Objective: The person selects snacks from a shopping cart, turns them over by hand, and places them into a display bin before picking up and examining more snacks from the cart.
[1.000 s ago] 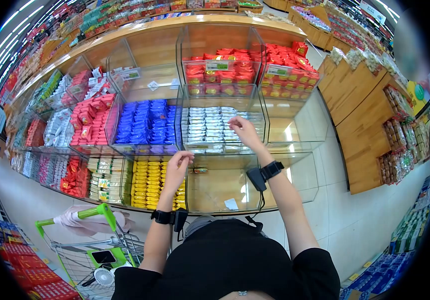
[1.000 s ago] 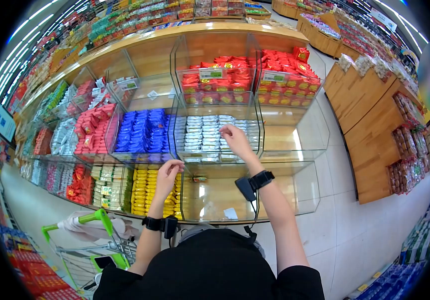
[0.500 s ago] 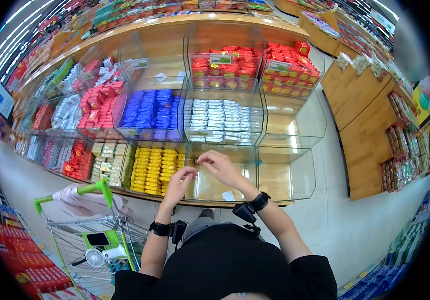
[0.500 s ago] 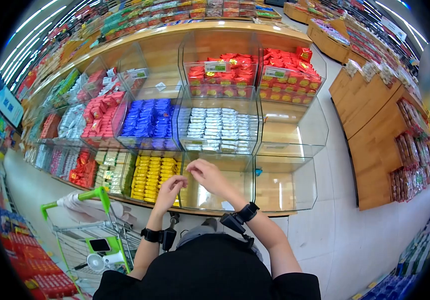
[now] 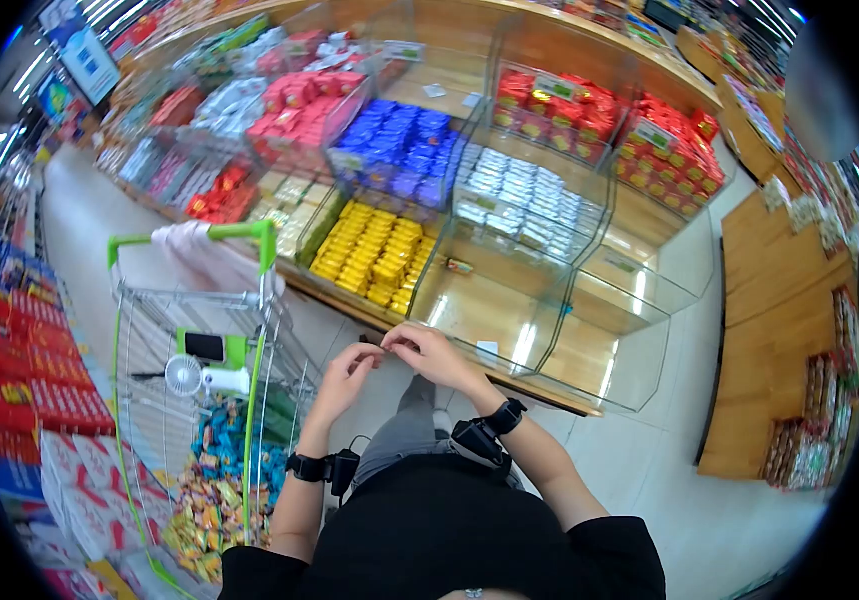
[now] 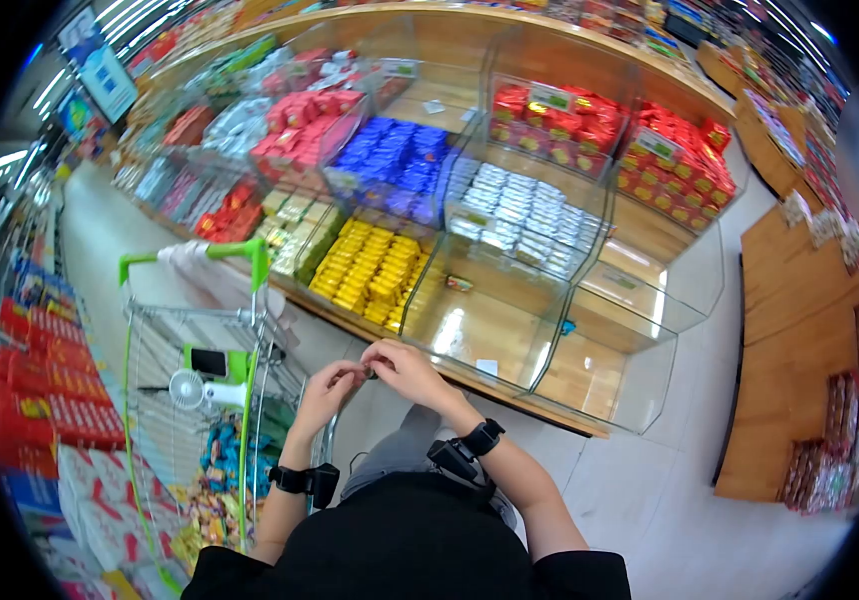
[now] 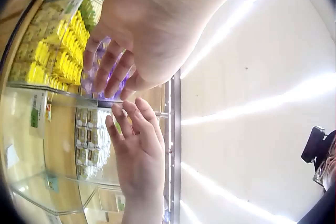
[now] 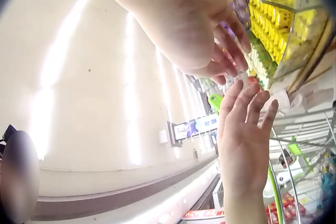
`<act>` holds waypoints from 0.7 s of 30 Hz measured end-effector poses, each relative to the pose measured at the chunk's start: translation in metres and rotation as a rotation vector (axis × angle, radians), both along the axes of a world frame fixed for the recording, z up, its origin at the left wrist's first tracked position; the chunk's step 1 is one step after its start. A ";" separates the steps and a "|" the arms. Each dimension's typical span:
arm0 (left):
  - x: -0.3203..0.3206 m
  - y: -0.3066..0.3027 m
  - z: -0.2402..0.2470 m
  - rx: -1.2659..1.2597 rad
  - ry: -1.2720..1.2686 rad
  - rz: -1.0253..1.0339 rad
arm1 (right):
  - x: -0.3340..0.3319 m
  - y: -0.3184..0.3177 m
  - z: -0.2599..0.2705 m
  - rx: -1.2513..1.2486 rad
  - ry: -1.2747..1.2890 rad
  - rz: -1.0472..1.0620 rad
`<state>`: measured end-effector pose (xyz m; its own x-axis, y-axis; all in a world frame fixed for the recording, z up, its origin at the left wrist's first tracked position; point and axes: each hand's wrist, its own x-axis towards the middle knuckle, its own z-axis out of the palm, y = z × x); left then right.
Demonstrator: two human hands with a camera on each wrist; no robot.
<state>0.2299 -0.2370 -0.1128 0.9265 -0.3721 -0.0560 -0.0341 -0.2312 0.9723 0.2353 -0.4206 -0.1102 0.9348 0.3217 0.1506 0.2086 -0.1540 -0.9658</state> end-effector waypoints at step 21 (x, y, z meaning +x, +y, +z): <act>-0.113 0.137 0.047 0.023 -0.070 0.504 | -0.021 0.166 0.013 -0.121 -0.122 0.541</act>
